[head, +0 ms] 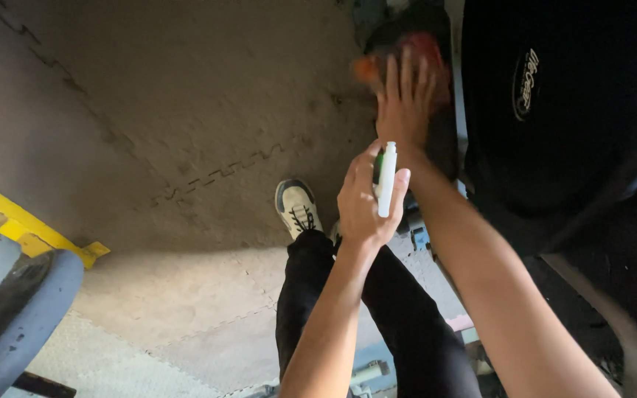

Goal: Cleaning and wiping down various gym machines using a spray bottle and a cloth.

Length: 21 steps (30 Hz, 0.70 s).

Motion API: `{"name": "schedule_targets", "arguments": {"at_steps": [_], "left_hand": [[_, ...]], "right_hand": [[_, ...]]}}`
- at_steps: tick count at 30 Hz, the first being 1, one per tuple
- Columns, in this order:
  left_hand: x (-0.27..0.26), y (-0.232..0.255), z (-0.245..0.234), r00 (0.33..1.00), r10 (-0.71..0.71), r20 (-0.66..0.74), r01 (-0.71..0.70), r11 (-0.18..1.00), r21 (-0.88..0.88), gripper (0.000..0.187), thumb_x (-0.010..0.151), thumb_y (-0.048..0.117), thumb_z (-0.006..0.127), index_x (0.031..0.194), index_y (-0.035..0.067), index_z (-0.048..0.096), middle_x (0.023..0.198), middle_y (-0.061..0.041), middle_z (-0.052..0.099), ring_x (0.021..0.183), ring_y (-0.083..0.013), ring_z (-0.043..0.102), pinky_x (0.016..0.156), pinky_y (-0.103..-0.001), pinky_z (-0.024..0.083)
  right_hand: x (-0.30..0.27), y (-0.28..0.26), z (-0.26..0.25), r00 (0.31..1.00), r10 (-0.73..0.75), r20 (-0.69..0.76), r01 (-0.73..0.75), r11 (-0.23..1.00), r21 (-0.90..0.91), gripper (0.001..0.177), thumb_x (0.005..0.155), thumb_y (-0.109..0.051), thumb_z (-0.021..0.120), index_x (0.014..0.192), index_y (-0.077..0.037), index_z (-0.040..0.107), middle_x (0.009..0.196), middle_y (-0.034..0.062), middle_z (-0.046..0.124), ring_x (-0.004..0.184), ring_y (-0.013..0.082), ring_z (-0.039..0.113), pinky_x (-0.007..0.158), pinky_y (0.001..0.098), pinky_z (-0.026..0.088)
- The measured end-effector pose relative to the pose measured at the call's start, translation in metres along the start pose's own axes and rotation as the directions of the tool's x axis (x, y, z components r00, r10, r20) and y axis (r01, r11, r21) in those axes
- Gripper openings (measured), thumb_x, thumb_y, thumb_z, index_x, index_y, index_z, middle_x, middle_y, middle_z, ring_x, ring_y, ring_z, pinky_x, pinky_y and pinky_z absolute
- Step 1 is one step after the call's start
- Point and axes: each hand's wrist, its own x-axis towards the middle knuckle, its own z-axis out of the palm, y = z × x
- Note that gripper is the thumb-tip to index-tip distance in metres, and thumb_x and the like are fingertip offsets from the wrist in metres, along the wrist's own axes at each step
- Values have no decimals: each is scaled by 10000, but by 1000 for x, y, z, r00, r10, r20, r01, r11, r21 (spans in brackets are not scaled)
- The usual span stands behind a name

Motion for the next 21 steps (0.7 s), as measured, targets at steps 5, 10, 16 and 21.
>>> {"name": "schedule_targets", "arguments": {"at_steps": [5,10,16,21], "left_hand": [[6,2,3,999,22,-30,-24,999,-45,520,1041,369,649,1379,-20,585,1265,-238,677,1099,-383,730,919,-426,619],[9,4,3,996,-78,31,79,996,-49,511,1005,345,664,1349,-26,595,1226,-227,679,1039,-353,737,846,-408,626],[9,4,4,999,-16,-37,14,999,-45,463,992,313,682,1322,-5,619,1257,-215,688,1095,-373,721,909,-418,621],[7,0,3,999,-14,-30,12,998,-53,446,1015,307,677,1334,3,609,1276,-210,677,1109,-368,722,916,-414,617]], "right_hand": [[27,-4,-17,962,-117,-248,112,993,-38,560,1220,-244,512,1698,-120,246,1793,93,159,1638,380,128,1356,545,170],[-37,25,-43,890,-425,163,355,873,335,691,964,-203,588,1582,-61,315,1694,117,215,1561,385,194,1260,567,177],[25,16,5,975,-212,63,205,974,100,552,1122,-85,532,1659,-96,402,1747,91,239,1619,335,204,1336,524,196],[23,17,0,928,-373,-2,372,928,-14,575,1079,-83,554,1637,-76,417,1749,114,272,1602,335,233,1312,508,207]]}}
